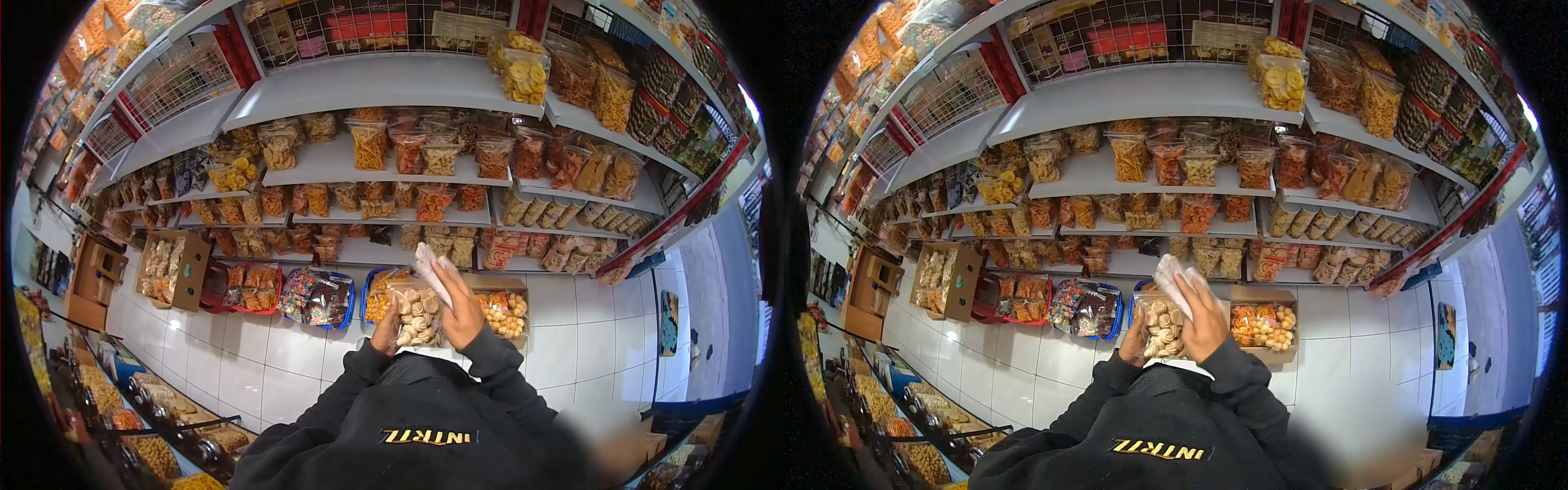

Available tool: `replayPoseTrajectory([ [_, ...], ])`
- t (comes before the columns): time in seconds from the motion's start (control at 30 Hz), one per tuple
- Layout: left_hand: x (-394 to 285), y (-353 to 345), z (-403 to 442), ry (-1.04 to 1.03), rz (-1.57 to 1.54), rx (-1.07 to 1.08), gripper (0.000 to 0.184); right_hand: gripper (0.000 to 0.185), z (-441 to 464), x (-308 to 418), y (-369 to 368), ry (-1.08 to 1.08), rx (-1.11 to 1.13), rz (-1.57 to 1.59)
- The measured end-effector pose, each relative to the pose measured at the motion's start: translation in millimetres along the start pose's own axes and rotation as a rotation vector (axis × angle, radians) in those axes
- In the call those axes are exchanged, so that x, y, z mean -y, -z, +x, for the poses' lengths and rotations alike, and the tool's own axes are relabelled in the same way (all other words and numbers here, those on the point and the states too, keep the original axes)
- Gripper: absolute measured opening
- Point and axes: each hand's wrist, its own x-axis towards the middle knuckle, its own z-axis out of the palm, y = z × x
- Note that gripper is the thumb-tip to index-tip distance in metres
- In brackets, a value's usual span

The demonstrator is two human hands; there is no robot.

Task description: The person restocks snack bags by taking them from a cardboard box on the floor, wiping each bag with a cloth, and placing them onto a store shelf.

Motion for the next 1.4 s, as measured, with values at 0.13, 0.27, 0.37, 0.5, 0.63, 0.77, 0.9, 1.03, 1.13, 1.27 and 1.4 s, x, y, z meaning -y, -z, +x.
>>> replayPoseTrajectory([
  [0.13,-11,27,20,0.044,-0.113,-0.018,0.059,0.057,26,-20,-41,-0.054,0.235,-0.354],
  [0.27,-33,58,40,0.073,-0.274,-0.146,0.055,0.051,43,5,-81,-0.109,0.290,-0.407],
  [0.37,-71,75,39,0.102,-0.377,0.048,0.058,0.051,50,19,-100,-0.031,0.277,-0.395],
  [0.5,-103,103,54,0.113,-0.370,0.059,0.064,0.055,66,24,-113,0.069,0.342,-0.363],
  [0.63,-148,125,65,0.152,-0.287,0.049,0.073,0.053,79,41,-108,0.078,0.420,-0.222],
  [0.77,-188,140,64,0.009,-0.290,0.041,0.062,0.043,83,0,-107,-0.314,0.108,0.595],
  [0.9,-226,159,51,0.029,-0.123,0.093,0.057,0.042,97,-49,-125,-0.526,-0.275,0.741],
  [1.03,-247,173,41,0.098,-0.214,0.220,0.052,0.042,121,-83,-189,-0.693,-0.088,0.872],
  [1.13,-257,175,33,0.168,-0.221,0.183,0.052,0.043,141,-30,-215,-0.716,-0.041,1.293],
  [1.27,-262,193,24,0.185,-0.080,0.074,0.050,0.043,144,-21,-235,-0.611,0.000,1.239],
  [1.4,-278,200,13,0.066,-0.193,-0.031,0.046,0.046,140,-28,-239,-0.621,-0.037,1.188],
])
